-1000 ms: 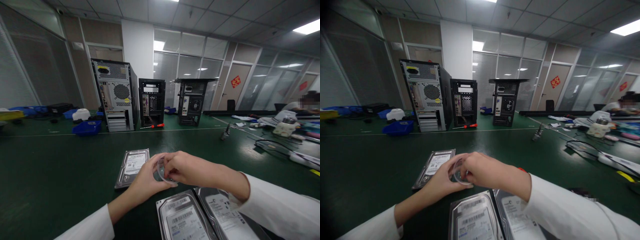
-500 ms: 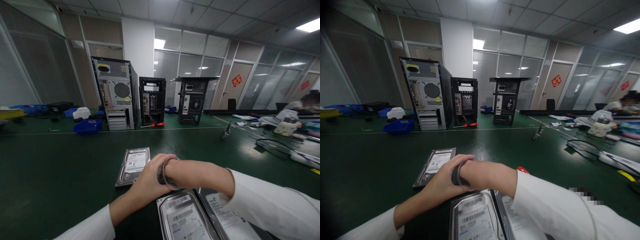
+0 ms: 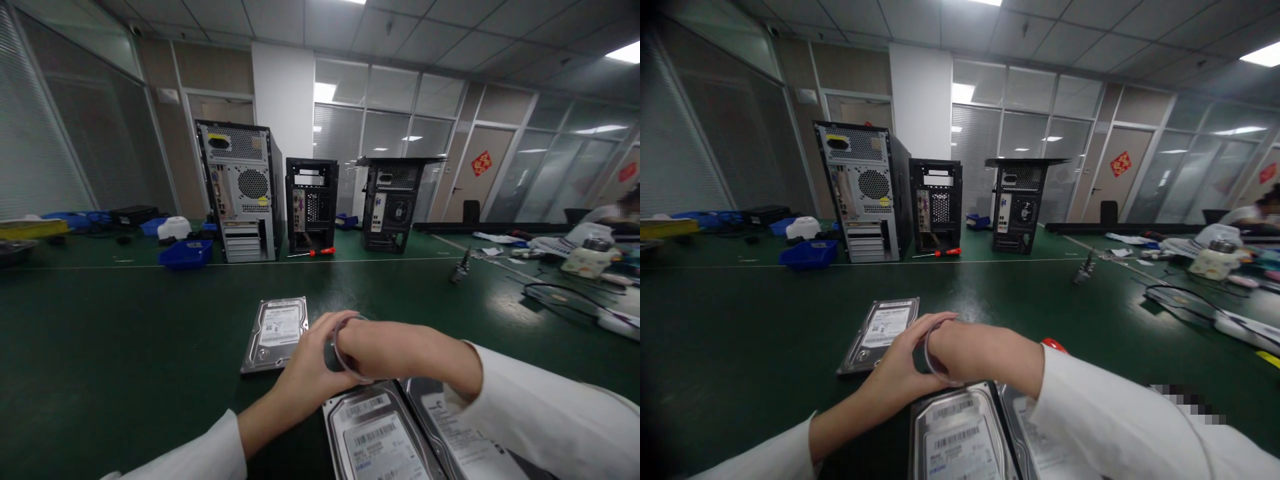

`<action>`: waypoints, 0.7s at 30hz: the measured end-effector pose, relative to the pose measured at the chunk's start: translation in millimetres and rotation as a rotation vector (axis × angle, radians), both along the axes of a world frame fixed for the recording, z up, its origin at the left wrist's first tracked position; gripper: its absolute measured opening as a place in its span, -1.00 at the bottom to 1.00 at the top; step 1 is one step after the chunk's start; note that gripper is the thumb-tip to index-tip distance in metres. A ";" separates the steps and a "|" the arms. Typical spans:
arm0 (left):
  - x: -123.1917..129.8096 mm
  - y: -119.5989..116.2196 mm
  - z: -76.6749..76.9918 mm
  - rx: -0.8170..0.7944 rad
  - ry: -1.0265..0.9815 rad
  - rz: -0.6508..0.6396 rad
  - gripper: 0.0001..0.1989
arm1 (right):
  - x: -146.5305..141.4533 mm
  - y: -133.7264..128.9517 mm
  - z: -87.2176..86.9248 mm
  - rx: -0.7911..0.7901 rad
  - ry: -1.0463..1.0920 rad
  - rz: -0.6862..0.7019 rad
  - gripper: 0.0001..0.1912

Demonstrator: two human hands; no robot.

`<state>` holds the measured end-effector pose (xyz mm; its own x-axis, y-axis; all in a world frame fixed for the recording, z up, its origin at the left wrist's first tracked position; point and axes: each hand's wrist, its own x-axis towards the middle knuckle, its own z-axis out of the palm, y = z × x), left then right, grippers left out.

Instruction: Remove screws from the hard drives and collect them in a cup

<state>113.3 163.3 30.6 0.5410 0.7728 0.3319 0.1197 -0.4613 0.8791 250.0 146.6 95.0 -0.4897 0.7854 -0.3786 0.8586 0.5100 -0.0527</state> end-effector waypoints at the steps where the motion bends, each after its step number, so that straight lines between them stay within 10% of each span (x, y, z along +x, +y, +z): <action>1: 0.3 -0.2 -0.9 -0.028 -0.017 -0.002 -0.27 | -0.3 1.4 3.8 -0.040 -0.036 0.010 -0.73; 7: 4.6 -0.8 -6.7 -0.201 -0.163 -0.020 -0.25 | 3.4 18.8 21.1 -0.272 -0.091 0.155 -0.75; 21: 4.3 -2.8 -13.6 -0.199 -0.218 0.008 -0.24 | 13.5 14.0 34.0 -0.267 0.010 0.167 -0.80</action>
